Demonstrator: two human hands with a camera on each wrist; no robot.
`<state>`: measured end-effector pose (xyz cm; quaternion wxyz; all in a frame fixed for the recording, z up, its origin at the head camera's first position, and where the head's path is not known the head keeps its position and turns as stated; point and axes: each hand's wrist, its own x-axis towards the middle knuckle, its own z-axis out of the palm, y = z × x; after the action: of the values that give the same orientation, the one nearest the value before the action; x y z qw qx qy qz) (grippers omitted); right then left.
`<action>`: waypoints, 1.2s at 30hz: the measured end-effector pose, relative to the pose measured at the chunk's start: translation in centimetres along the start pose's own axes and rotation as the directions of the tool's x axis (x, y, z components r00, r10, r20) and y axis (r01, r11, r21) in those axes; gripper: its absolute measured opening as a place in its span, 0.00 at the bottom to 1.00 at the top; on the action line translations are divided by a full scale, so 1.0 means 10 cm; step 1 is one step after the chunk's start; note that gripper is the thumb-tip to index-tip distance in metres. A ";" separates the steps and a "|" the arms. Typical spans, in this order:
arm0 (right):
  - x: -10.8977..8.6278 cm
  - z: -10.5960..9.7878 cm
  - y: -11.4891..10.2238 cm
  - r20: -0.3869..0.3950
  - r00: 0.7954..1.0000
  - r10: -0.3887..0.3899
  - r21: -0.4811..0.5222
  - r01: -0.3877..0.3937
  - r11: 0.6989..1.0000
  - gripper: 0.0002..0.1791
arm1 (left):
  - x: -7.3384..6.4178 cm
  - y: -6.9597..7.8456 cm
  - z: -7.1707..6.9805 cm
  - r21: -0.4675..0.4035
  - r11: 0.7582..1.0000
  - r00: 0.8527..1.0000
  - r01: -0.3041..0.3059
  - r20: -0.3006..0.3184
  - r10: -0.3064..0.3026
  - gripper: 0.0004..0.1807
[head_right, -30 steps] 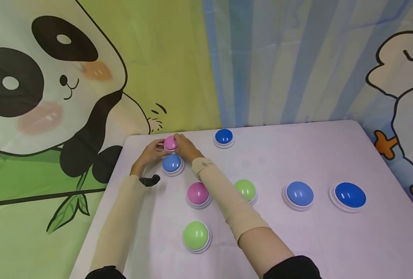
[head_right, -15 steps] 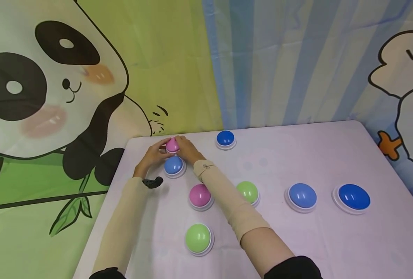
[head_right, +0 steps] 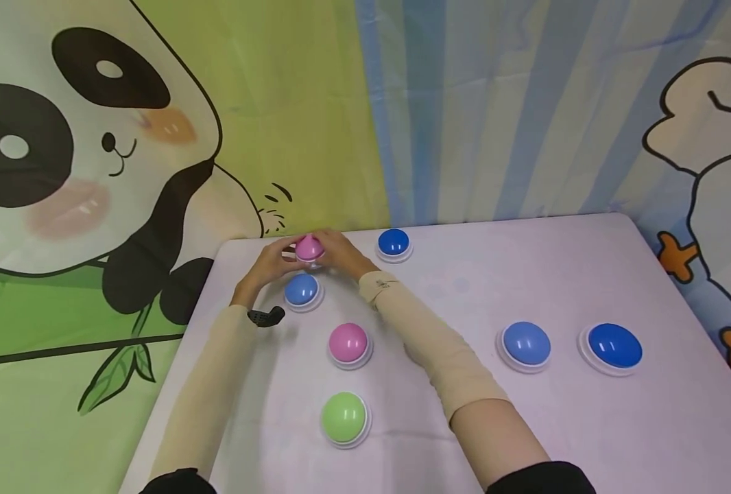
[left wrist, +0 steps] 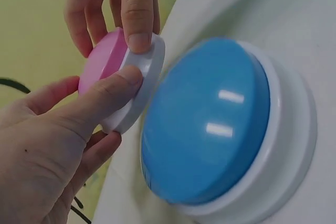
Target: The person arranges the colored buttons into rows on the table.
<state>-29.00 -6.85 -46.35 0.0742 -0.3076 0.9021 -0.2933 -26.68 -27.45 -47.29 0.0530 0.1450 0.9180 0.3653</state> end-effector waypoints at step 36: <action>-1.28 -0.51 0.17 -0.203 0.951 -0.231 0.126 0.260 0.957 0.31 | -0.31 1.01 0.19 0.052 0.949 0.940 -0.310 0.164 0.298 0.41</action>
<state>-21.23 4.36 -43.76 -0.0244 -0.3823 0.8348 -0.3955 -21.05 -20.23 -41.78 0.0610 0.3146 0.8911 0.3213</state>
